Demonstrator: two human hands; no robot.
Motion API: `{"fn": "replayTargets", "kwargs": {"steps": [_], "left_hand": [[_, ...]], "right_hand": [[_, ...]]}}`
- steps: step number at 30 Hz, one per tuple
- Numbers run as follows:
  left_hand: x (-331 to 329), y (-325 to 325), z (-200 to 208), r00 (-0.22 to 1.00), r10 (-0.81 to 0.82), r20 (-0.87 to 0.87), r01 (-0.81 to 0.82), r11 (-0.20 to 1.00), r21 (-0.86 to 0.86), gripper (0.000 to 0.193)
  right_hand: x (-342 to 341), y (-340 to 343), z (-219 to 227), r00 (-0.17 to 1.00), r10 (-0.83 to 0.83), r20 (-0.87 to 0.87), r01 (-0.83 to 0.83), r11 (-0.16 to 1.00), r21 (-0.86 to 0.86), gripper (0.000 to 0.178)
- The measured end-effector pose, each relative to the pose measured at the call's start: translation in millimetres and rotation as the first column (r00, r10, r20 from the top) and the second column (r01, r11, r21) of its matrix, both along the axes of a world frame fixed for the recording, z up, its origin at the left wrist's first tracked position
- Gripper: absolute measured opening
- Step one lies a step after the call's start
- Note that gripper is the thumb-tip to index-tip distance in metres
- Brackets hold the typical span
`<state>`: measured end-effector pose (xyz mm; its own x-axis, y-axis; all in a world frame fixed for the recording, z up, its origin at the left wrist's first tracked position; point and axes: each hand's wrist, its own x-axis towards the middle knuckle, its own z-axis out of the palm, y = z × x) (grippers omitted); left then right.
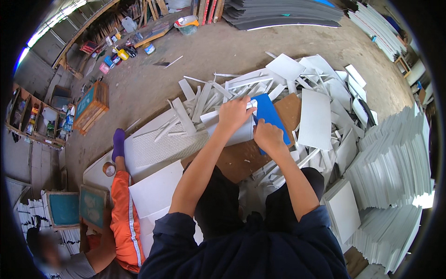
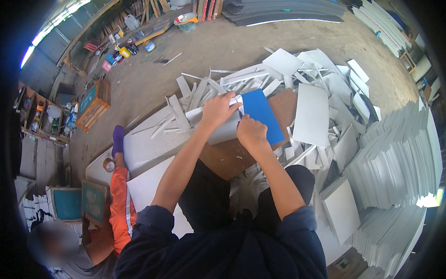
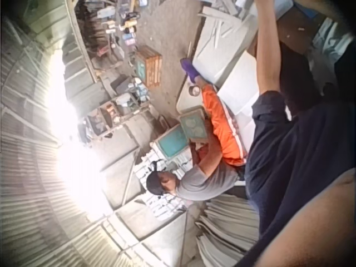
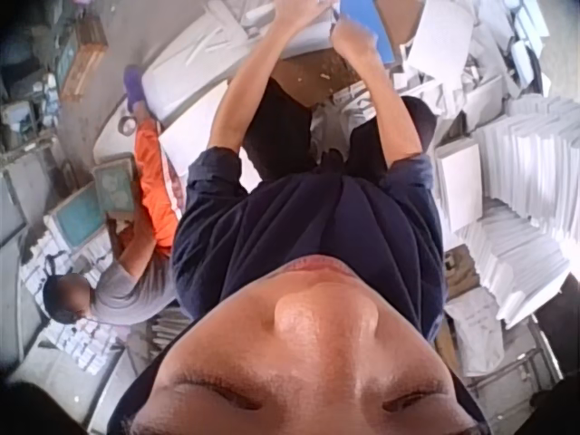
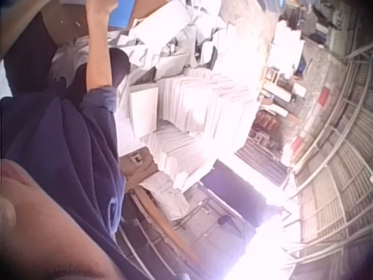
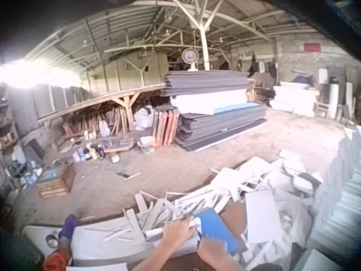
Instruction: The person uses a utility knife to cut white foam sheets, using a blue foam sheet as a guide or template. They repeatedly align the blue sheet, cut along its edge, and trim the white foam, discarding the offcuts.
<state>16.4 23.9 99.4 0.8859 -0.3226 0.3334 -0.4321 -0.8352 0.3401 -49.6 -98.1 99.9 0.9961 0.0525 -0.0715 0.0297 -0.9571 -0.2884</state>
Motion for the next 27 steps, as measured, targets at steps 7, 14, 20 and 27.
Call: {"fn": "replayTargets", "kwargs": {"steps": [7, 14, 20, 27], "left_hand": [[0.2, -0.7, 0.1, 0.998, -0.055, 0.013, 0.056, 0.998, -0.032, 0.034], [-0.3, 0.3, -3.3, 0.997, -0.058, 0.045, 0.060, 0.997, -0.042, 0.034], [-2.6, 0.2, -2.1, 0.997, -0.065, 0.034, 0.067, 0.996, -0.051, 0.034], [-7.6, -1.2, 7.0, 0.989, -0.147, 0.022, 0.148, 0.969, -0.199, 0.020]], "right_hand": [[-3.3, -8.1, 1.1, 0.992, 0.075, 0.102, -0.070, 0.996, -0.047, 0.025], [5.2, -5.4, 8.9, 0.989, 0.146, 0.031, -0.140, 0.980, -0.140, 0.022], [15.4, -2.1, -15.1, 0.993, 0.118, -0.005, -0.117, 0.989, -0.093, 0.022], [14.6, -3.7, -38.7, 0.994, 0.031, 0.109, -0.025, 0.998, -0.053, 0.023]]}}
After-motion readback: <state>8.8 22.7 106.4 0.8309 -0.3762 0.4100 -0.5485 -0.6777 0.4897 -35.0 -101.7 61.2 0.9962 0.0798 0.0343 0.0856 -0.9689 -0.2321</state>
